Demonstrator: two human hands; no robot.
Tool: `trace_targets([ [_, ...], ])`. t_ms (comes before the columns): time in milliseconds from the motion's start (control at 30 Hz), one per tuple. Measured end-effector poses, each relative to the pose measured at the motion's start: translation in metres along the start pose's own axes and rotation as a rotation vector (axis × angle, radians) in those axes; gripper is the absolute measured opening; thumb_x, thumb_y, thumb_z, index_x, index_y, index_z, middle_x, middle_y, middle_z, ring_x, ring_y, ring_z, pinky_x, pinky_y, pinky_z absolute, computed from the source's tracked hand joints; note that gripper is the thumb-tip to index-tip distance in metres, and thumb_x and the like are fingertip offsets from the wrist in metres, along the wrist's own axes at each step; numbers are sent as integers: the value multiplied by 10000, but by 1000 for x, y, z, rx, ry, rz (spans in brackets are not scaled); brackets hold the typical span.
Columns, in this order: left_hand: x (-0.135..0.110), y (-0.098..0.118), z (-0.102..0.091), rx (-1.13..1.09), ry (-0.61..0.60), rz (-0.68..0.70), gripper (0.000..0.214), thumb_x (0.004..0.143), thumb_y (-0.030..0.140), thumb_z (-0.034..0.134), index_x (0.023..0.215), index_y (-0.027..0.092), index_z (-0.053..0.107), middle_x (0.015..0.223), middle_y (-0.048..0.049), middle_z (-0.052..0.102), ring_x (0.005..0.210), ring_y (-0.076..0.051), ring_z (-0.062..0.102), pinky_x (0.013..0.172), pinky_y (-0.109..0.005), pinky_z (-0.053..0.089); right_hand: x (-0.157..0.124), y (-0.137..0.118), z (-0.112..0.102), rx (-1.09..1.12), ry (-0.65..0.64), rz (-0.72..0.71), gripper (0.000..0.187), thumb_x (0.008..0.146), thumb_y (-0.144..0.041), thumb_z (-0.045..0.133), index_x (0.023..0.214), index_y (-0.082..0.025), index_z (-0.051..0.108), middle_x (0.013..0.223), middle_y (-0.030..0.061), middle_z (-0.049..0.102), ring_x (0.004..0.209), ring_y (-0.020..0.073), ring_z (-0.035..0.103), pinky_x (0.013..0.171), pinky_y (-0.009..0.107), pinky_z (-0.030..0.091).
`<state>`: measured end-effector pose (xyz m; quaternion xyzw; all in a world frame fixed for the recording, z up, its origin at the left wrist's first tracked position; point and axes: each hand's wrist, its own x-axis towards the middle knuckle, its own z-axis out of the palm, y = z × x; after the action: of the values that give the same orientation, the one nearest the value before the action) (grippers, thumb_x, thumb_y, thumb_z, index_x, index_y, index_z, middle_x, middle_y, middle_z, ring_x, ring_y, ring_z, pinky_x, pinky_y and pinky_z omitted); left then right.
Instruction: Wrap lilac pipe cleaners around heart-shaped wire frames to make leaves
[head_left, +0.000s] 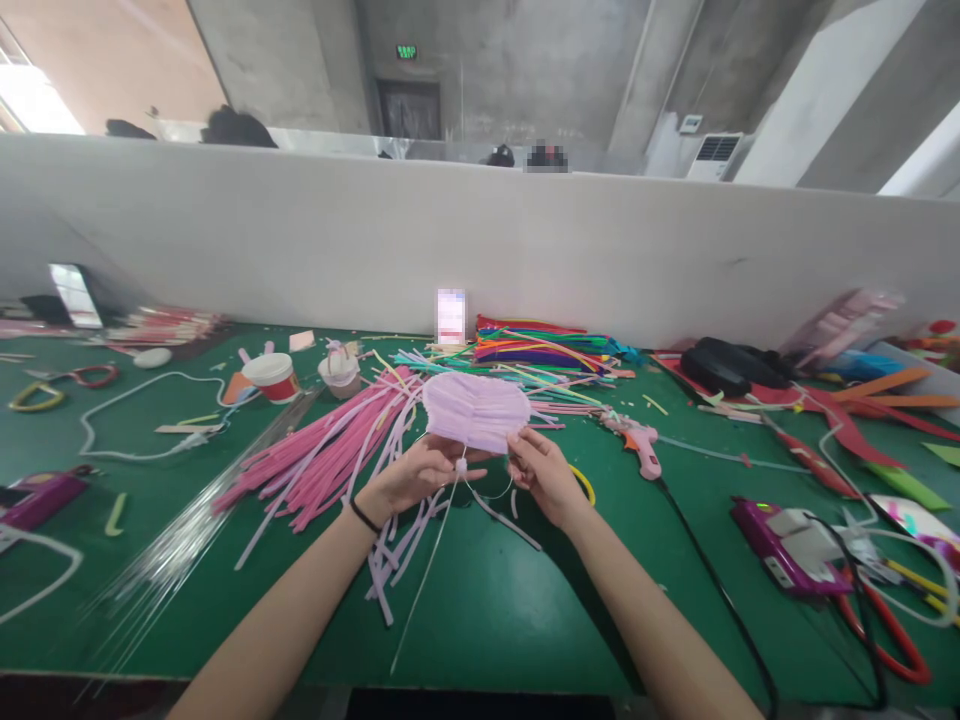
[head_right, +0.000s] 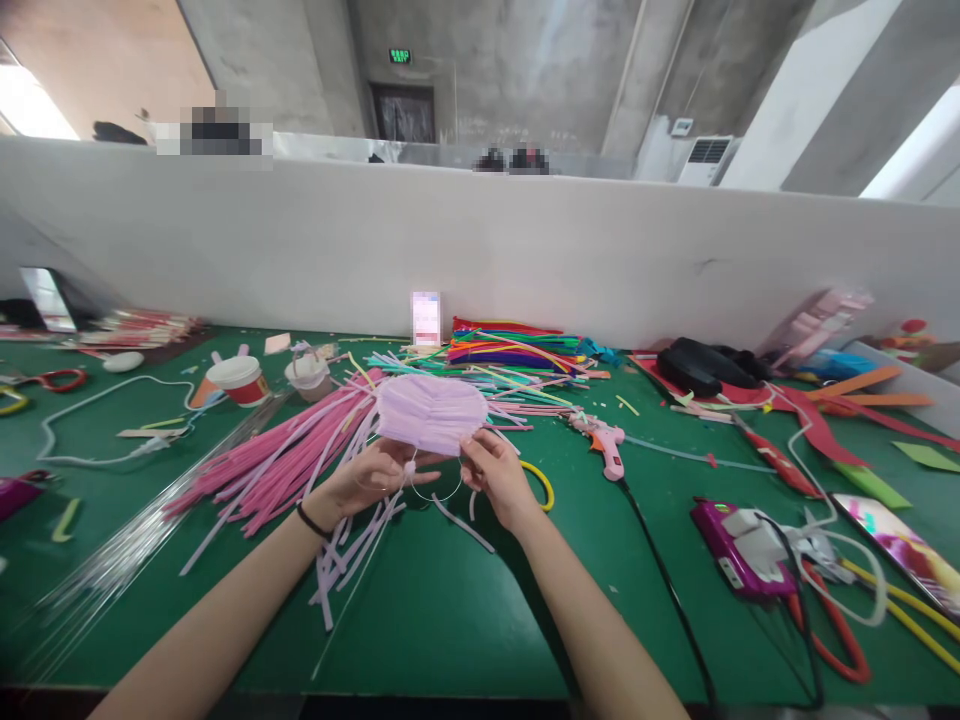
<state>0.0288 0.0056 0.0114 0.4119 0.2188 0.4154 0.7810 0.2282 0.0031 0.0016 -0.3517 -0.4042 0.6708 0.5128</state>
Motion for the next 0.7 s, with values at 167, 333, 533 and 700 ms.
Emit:
trace_targets([
  [167, 5, -11, 0, 242, 177, 48, 277, 737, 294, 689, 980, 163, 712, 1011, -130, 709, 915, -287, 665, 789, -436, 543, 0, 7, 2, -93, -36, 24, 348, 680, -448, 734, 761, -185, 520, 563, -73, 498, 428, 49, 465, 363, 154, 220],
  [333, 8, -16, -3, 374, 312, 114, 166, 712, 297, 712, 798, 158, 742, 782, -82, 724, 618, -189, 635, 551, -289, 538, -1, 11, 3, -232, -129, 39, 340, 731, -488, 653, 769, -157, 586, 697, 9, 647, 437, 60, 505, 343, 153, 282],
  [533, 5, -12, -3, 413, 290, 77, 152, 719, 303, 708, 722, 154, 734, 671, -60, 689, 503, -140, 557, 464, -246, 470, -2, 11, 3, -383, -154, -4, 282, 718, -427, 665, 732, -151, 607, 678, 18, 675, 398, 45, 469, 340, 149, 318],
  [700, 6, -14, -2, 423, 270, 85, 144, 721, 296, 708, 732, 153, 726, 678, -59, 685, 537, -149, 567, 467, -245, 460, -1, 15, 1, -395, -171, -12, 272, 713, -419, 662, 740, -151, 622, 654, 15, 666, 412, 55, 486, 347, 157, 324],
])
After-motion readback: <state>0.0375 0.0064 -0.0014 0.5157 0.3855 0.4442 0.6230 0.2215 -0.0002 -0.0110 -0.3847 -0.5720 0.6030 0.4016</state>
